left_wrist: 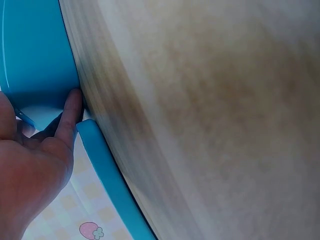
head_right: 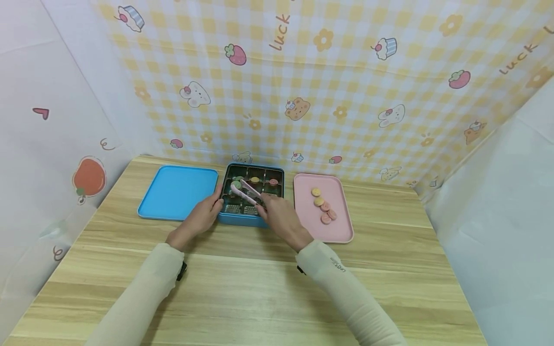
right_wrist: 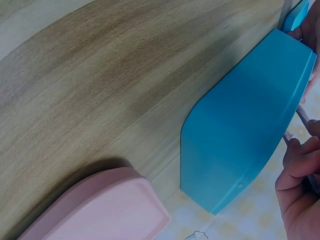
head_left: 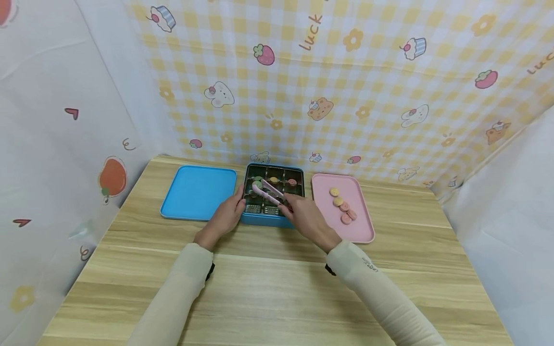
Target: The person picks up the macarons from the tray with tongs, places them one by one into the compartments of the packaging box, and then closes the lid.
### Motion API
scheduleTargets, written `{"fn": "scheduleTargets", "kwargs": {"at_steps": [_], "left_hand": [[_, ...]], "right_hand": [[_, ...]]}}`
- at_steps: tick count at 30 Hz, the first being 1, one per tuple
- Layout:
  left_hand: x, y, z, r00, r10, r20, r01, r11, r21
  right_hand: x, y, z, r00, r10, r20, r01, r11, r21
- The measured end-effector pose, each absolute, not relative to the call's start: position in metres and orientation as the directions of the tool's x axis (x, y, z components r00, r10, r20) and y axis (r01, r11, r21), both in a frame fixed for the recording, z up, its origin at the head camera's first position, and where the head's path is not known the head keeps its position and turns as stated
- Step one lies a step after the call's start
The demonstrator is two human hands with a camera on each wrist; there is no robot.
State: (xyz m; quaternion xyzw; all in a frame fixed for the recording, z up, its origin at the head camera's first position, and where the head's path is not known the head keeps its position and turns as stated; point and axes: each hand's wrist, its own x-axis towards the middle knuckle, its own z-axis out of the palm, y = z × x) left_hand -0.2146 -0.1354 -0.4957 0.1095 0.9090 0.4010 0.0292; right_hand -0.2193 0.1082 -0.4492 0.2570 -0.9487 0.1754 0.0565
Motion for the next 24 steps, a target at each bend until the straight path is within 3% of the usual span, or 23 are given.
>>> {"fn": "scheduleTargets", "kwargs": {"at_steps": [24], "left_hand": [[-0.2153,-0.1355,-0.4979,-0.976,0.217,0.031,0.169,0.656,0.736]], "right_hand": [[-0.2191,0.1069,-0.4509,-0.858,-0.475,0.195,-0.513,0.805,-0.298]]}}
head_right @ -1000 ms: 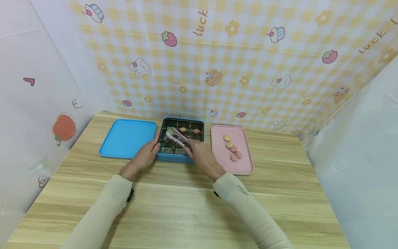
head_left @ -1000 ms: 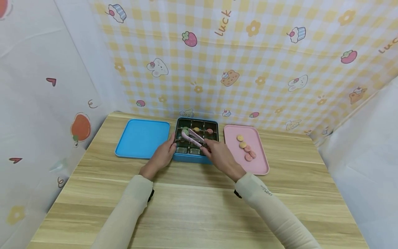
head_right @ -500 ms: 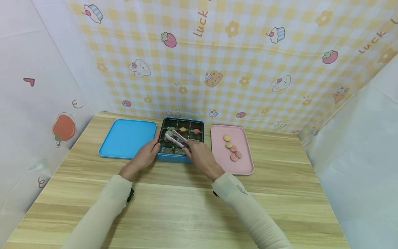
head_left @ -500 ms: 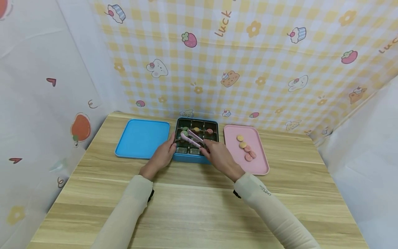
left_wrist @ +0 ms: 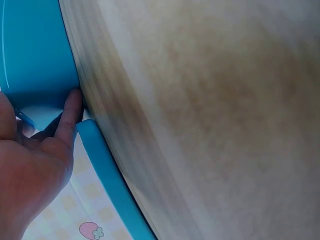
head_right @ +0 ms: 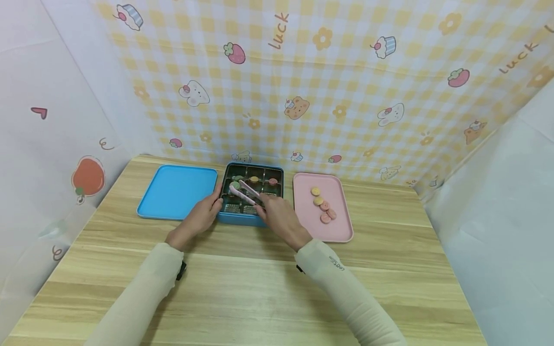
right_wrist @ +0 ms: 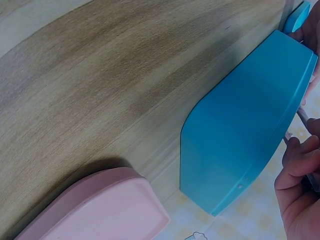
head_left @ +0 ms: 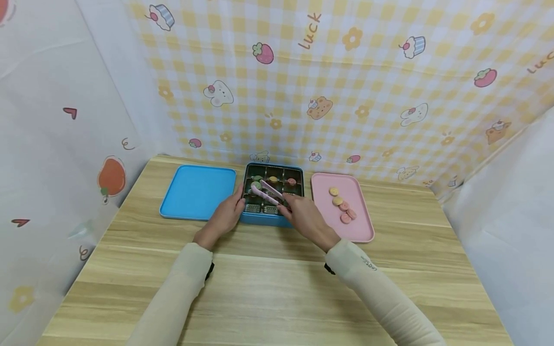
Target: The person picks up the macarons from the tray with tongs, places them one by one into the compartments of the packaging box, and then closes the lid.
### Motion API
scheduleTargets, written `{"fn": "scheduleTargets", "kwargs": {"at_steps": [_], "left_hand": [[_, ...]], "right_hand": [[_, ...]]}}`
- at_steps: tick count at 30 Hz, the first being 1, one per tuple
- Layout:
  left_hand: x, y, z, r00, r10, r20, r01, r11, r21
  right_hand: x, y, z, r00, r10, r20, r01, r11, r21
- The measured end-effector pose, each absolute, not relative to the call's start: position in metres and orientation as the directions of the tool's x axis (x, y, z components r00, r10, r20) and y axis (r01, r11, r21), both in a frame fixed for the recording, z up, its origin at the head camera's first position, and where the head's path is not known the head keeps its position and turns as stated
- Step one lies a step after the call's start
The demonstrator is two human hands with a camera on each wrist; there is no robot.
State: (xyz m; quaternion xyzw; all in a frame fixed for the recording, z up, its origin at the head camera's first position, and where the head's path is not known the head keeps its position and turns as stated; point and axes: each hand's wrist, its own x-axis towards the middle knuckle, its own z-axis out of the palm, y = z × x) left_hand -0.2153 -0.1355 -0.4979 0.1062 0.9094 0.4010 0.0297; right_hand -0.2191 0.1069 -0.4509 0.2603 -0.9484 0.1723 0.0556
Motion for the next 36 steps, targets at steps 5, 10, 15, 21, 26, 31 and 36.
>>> {"fn": "scheduleTargets", "kwargs": {"at_steps": [5,10,15,21,26,31,36], "left_hand": [[-0.215,-0.136,-0.497,-0.976,0.216,0.021,0.16,0.653,0.74],[-0.216,-0.135,-0.497,-0.977,0.212,0.028,0.162,0.647,0.745],[-0.215,-0.135,-0.495,-0.976,0.217,0.026,0.163,0.642,0.749],[-0.215,-0.135,-0.495,-0.977,0.215,0.004,0.145,0.646,0.75],[-0.215,-0.135,-0.495,-0.976,0.215,0.009,0.15,0.646,0.748],[-0.214,-0.135,-0.495,-0.975,0.22,0.017,0.159,0.646,0.747],[-0.213,-0.134,-0.494,-0.975,0.221,0.016,0.158,0.642,0.751]], "right_hand": [[-0.22,0.107,-0.451,-0.86,-0.473,0.19,-0.51,0.806,-0.302],[-0.22,0.107,-0.452,-0.858,-0.474,0.195,-0.513,0.804,-0.302],[-0.219,0.111,-0.45,-0.862,-0.46,0.212,-0.506,0.809,-0.3],[-0.22,0.121,-0.446,-0.868,-0.444,0.221,-0.494,0.813,-0.307],[-0.222,0.134,-0.443,-0.869,-0.431,0.244,-0.493,0.799,-0.344],[-0.225,0.15,-0.441,-0.88,-0.4,0.257,-0.471,0.806,-0.359],[-0.226,0.165,-0.439,-0.887,-0.372,0.273,-0.452,0.819,-0.354]]}}
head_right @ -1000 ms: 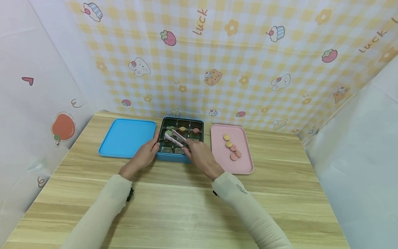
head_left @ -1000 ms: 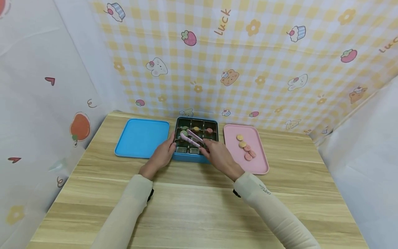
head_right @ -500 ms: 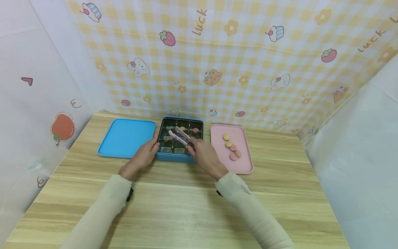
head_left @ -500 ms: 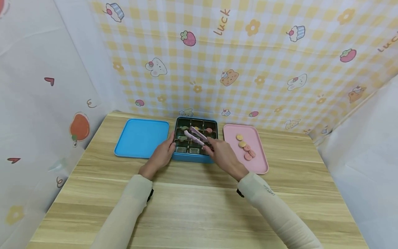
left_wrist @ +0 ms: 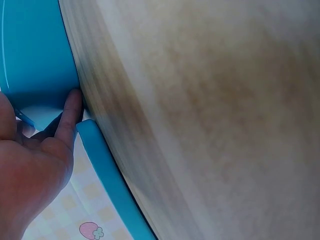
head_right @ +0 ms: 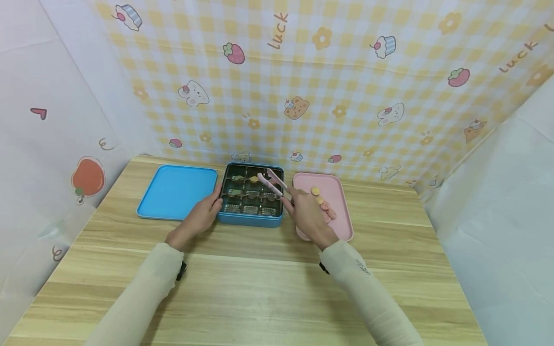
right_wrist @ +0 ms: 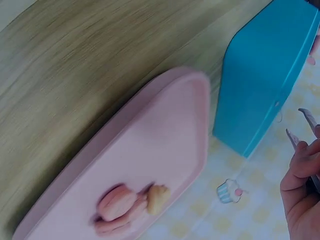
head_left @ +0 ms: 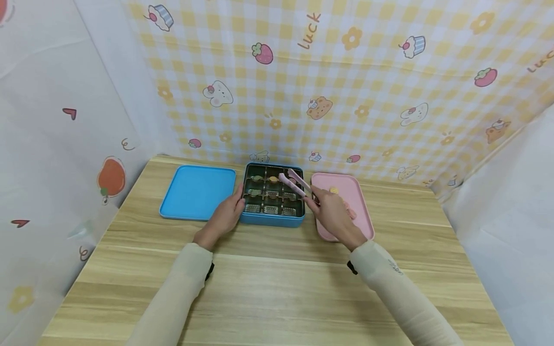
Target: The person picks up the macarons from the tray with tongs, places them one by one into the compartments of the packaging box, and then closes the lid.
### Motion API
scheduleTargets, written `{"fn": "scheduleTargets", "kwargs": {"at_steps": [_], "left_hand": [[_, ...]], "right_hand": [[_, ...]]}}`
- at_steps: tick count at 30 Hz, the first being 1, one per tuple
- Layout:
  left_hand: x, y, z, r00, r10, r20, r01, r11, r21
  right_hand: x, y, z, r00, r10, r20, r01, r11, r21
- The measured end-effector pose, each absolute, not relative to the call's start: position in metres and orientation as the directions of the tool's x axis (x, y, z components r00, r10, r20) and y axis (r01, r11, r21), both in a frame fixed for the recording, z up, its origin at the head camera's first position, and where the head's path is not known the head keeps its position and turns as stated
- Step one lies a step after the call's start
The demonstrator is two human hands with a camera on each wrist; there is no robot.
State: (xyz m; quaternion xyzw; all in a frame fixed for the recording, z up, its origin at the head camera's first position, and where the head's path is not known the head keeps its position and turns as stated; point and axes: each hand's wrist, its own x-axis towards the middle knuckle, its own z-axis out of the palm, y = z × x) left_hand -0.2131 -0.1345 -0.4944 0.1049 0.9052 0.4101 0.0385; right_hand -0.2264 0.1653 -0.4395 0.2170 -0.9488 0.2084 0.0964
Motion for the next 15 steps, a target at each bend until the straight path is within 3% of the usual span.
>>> {"fn": "scheduleTargets", "kwargs": {"at_steps": [15], "left_hand": [[-0.212,-0.134,-0.496,-0.973,0.223,0.064,0.195,0.637,0.746]], "right_hand": [[-0.223,0.197,-0.45,-0.906,-0.321,0.274,-0.406,0.843,-0.354]]}}
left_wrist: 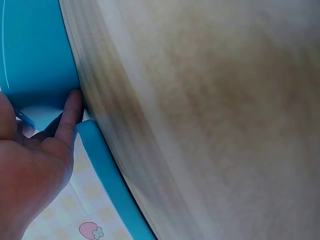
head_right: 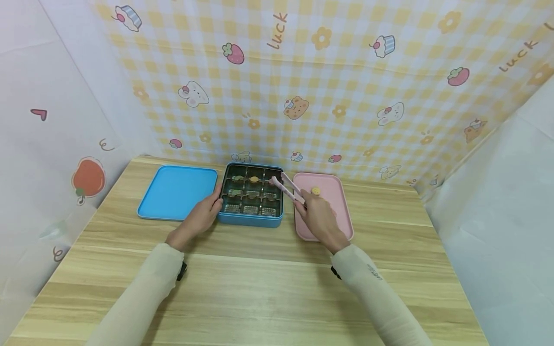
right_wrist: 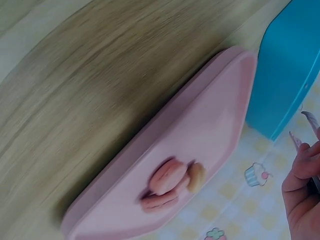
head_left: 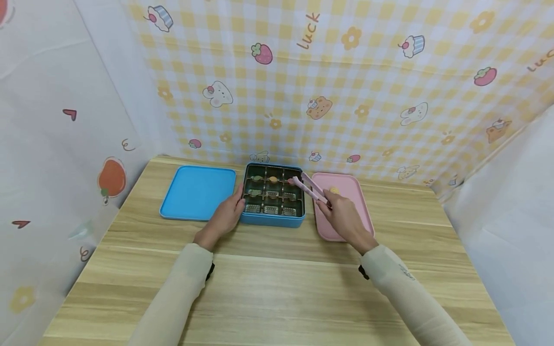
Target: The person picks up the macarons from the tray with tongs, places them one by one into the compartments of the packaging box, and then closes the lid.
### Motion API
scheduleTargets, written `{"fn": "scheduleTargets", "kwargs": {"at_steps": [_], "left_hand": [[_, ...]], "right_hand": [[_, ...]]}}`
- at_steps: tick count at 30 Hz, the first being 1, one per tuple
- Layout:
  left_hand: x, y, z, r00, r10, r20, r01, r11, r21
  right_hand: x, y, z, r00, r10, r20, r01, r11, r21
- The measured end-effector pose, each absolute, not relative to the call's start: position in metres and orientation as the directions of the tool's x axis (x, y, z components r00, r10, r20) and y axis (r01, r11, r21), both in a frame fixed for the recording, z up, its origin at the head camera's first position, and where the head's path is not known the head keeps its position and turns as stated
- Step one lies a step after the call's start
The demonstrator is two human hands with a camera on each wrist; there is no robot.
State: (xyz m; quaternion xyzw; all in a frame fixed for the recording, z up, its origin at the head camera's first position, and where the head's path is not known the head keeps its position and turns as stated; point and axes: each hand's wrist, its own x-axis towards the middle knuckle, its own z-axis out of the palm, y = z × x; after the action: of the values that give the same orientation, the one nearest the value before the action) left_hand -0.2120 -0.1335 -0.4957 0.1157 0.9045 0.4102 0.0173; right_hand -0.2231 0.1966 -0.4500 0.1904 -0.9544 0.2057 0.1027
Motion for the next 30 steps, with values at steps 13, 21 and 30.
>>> {"fn": "scheduleTargets", "kwargs": {"at_steps": [13,21,30], "left_hand": [[-0.214,-0.135,-0.498,-0.976,0.217,0.01,0.152,0.65,0.745],[-0.212,-0.134,-0.494,-0.977,0.214,0.001,0.143,0.649,0.747],[-0.213,-0.135,-0.494,-0.976,0.217,-0.011,0.135,0.645,0.752]], "right_hand": [[-0.226,0.23,-0.462,-0.898,-0.317,0.307,-0.416,0.839,-0.351],[-0.225,0.246,-0.466,-0.927,-0.268,0.264,-0.348,0.876,-0.333],[-0.228,0.264,-0.472,-0.955,-0.215,0.207,-0.275,0.903,-0.33]]}}
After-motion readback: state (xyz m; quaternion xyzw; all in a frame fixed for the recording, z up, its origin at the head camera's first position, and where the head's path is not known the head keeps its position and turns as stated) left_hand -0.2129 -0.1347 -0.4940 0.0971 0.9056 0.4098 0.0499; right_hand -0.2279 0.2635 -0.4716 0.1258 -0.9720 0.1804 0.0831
